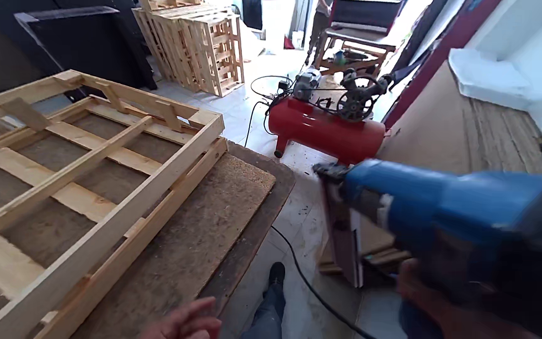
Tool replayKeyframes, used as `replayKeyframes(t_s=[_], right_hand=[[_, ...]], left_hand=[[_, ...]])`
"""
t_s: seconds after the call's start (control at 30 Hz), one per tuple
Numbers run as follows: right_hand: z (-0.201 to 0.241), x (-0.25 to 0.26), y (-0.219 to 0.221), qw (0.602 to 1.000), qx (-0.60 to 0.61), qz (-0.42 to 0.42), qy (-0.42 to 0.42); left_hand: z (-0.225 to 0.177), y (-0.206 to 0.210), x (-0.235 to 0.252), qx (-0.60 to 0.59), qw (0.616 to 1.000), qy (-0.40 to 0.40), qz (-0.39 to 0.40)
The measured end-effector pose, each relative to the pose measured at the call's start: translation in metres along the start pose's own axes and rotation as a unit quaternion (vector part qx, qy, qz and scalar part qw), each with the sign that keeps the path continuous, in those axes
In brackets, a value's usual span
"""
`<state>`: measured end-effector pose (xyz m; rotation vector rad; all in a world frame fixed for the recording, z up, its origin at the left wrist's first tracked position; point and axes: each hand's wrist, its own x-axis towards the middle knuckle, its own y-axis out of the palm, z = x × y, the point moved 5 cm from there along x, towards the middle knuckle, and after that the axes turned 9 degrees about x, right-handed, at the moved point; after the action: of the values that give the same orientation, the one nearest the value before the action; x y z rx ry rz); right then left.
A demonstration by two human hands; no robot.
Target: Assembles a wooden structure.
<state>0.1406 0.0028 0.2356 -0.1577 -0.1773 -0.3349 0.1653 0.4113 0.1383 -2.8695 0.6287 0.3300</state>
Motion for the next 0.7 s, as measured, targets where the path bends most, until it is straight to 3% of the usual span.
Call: replayKeyframes(t_s=[0.17, 0.37, 0.47, 0.53, 0.63, 0.7], right_hand=[[0.021, 0.183, -0.019, 0.992, 0.006, 0.029, -0.12], [0.033, 0.369, -0.011, 0.995, -0.028, 0.041, -0.09], [0.019, 0.456, 0.001, 0.992, -0.029, 0.078, -0.096], [-0.005, 0.515, 0.014, 0.988, -0.013, 0.125, -0.086], [-0.058, 0.608, 0.037, 0.972, -0.009, 0.229, -0.046], [-0.099, 0.667, 0.053, 0.959, -0.04, 0.279, -0.028]], left_hand=[[-0.024, -0.074, 0.159, 0.084, 0.979, 0.007, -0.184], [-0.104, -0.157, 0.352, 0.238, 0.908, 0.047, -0.341], [-0.113, -0.21, 0.435, 0.336, 0.853, -0.035, -0.397], [-0.094, -0.239, 0.484, 0.357, 0.829, -0.12, -0.414], [-0.055, -0.251, 0.53, 0.398, 0.776, -0.272, -0.407], [-0.047, -0.249, 0.535, 0.422, 0.745, -0.317, -0.409]])
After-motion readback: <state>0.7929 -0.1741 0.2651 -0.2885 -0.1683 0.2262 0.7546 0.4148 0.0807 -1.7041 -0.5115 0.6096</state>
